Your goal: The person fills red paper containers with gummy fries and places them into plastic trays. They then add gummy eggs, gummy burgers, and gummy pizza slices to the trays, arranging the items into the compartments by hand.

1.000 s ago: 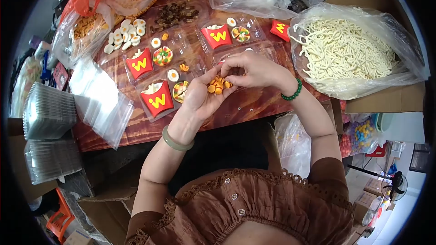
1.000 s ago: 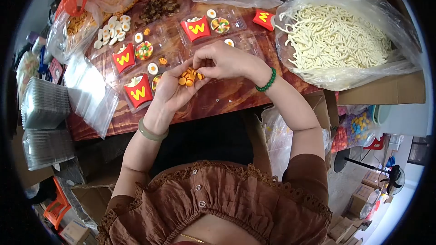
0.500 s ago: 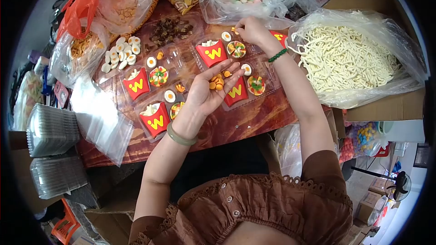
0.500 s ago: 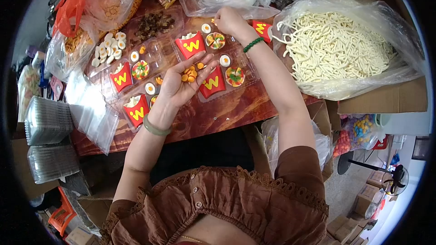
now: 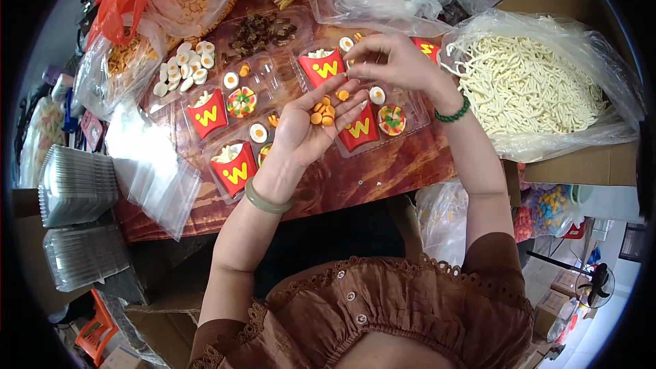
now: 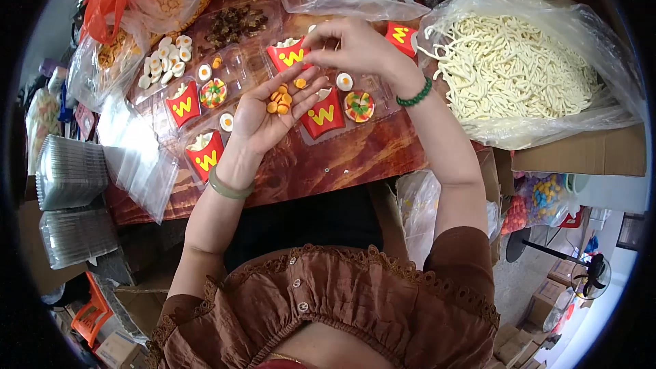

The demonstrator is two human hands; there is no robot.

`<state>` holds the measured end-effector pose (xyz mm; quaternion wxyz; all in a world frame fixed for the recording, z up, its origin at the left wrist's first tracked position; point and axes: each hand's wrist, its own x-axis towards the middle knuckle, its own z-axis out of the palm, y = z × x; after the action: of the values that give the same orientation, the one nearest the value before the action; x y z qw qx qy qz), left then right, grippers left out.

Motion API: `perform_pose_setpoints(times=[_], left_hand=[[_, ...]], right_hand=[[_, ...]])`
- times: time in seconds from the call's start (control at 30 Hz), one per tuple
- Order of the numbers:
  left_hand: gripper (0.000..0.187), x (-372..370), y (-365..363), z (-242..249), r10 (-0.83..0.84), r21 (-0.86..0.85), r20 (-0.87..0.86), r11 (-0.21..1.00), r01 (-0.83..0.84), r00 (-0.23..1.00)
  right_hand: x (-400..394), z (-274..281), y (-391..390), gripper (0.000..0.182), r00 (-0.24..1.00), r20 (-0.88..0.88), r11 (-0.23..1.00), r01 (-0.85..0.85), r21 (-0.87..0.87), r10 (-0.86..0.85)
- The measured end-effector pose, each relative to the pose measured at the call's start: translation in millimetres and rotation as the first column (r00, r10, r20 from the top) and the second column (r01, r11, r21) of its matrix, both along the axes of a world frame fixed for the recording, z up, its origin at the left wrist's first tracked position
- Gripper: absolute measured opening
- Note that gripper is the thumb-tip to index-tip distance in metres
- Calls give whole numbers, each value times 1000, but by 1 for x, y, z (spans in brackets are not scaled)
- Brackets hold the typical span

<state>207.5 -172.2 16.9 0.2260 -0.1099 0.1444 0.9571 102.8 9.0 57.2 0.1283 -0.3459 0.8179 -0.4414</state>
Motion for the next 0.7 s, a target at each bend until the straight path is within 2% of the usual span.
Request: perform_pose_setpoints(times=[0.03,0.1,0.13,0.2,0.27,0.33,0.4,0.47,0.5,0.53,0.6,0.67,0.7], left_hand=[[34,0,0,-2,-10,5,8,1000,10,1000],[33,2,5,-5,-32,10,15,999,31,999],[33,4,9,-5,-46,-4,3,999,46,999],[33,7,15,-2,-61,-17,-17,998,61,998],[36,15,23,1,-57,-152,-3,987,56,998],[37,21,34,6,-69,-186,-19,981,64,997],[39,25,42,-1,-115,-195,-80,976,98,990],[38,34,52,-12,-187,-124,-48,976,180,981],[38,40,56,-10,-213,-200,4,957,210,977],[38,45,58,-11,-214,-195,7,958,211,977],[40,52,63,-16,-313,-46,-34,949,312,949],[42,57,66,-24,-325,-22,-24,946,325,945],[41,58,68,-27,-301,-30,-6,953,301,954]], right_hand=[[19,15,-3,19,993,42,992,-109,59,107],[30,8,-1,19,934,-271,970,-204,133,234],[36,7,0,18,927,-310,976,-187,111,213],[46,15,4,19,951,-263,985,-146,89,164],[53,16,5,19,972,-206,993,-104,63,115],[58,11,8,20,954,-229,971,-153,182,193],[62,1,18,21,941,-275,972,-151,181,198],[74,0,31,19,991,63,983,-126,134,118],[76,1,39,17,990,-52,984,-124,128,132],[77,2,49,16,1000,14,993,0,122,-1],[69,-1,71,17,963,121,968,230,103,-242],[53,-12,88,19,917,-25,897,394,199,-397],[50,-12,88,19,915,-92,892,403,205,-393]])
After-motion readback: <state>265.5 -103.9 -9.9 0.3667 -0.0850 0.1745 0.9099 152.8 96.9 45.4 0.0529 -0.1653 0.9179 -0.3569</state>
